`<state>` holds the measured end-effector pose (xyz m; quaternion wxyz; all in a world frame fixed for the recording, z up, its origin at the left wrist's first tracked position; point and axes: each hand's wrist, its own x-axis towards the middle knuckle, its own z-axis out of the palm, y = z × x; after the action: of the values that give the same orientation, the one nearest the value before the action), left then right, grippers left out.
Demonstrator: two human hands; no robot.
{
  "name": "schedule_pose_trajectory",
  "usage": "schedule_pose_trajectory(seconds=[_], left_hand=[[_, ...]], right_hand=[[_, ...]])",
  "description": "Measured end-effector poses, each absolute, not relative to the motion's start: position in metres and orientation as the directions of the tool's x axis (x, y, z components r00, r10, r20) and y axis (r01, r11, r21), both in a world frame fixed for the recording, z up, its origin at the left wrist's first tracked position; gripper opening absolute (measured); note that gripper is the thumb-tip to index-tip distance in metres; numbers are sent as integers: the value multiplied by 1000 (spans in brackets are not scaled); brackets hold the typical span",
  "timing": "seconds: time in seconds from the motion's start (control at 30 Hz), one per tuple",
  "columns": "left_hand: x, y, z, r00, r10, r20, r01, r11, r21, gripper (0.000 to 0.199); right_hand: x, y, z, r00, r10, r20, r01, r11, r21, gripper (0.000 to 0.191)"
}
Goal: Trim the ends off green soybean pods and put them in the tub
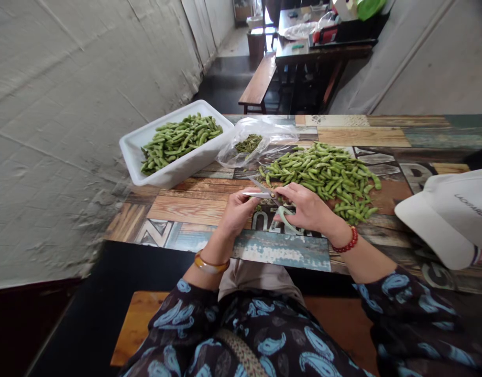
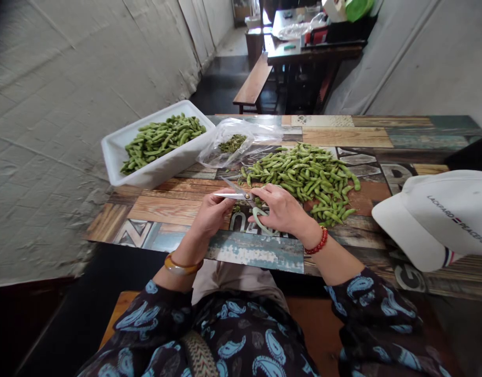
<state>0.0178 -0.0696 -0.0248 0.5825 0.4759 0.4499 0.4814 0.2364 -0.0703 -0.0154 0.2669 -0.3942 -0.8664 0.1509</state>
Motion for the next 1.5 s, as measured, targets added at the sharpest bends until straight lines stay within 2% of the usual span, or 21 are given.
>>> schedule_pose_trajectory(seconds=[0.2, 0.4, 0.5, 0.63, 0.7, 0.77, 0.87, 0.93, 1.0, 1.07, 1.13, 1.23, 1.3, 1.4, 1.5], left_hand=[[18, -70, -22, 147, 987, -64, -105, 80, 991, 28], [20, -70, -19, 171, 982, -81, -151, 108, 983, 26], [21, -70, -17, 202, 975, -96, -175, 132, 976, 25], [25, -64, -15, 226, 967, -120, -145, 156, 977, 12], [30, -59, -16, 215, 973, -83, 1, 85, 996, 7], [38, -54, -15, 223, 975, 9, 274, -71, 959, 5], [53, -52, -15, 282, 954, 100, 664, -270, 697, 17], [63, -53, -15, 297, 950, 97, 786, -300, 540, 19], [69, -53, -17, 304, 948, 93, 822, -310, 477, 16], [71, -51, -19, 317, 942, 110, 798, -327, 507, 10], [68, -49, -22, 307, 941, 144, 703, -327, 632, 11], [54, -47, -24, 209, 966, 155, 407, -230, 884, 15], [44, -48, -22, 139, 986, 96, 182, -121, 976, 19], [34, -53, -17, 107, 994, -25, -52, 30, 998, 25], [32, -56, -13, 100, 992, -77, -161, 93, 983, 29]], right_hand=[[236, -71, -19, -534, 776, 336, 601, 627, -495, 54], [238, -67, -22, -503, 780, 371, 552, 621, -557, 44], [243, -60, -21, -377, 827, 417, 558, 562, -611, 42], [252, -50, -21, -162, 875, 457, 555, 463, -691, 45], [254, -48, -21, -117, 889, 443, 527, 434, -731, 49], [254, -48, -21, -102, 896, 433, 503, 422, -754, 51], [252, -49, -20, -100, 894, 437, 495, 426, -758, 49], [251, -49, -20, -98, 888, 450, 499, 435, -750, 47], [251, -48, -21, -102, 880, 464, 511, 447, -734, 47], [251, -48, -22, -120, 875, 468, 521, 457, -721, 47], [251, -47, -22, -149, 873, 465, 524, 469, -711, 47], [250, -48, -22, -177, 861, 476, 525, 492, -695, 47], [250, -50, -21, -204, 848, 489, 526, 517, -675, 45], [249, -54, -19, -277, 832, 481, 536, 549, -641, 44], [249, -56, -19, -352, 824, 444, 555, 565, -611, 47]])
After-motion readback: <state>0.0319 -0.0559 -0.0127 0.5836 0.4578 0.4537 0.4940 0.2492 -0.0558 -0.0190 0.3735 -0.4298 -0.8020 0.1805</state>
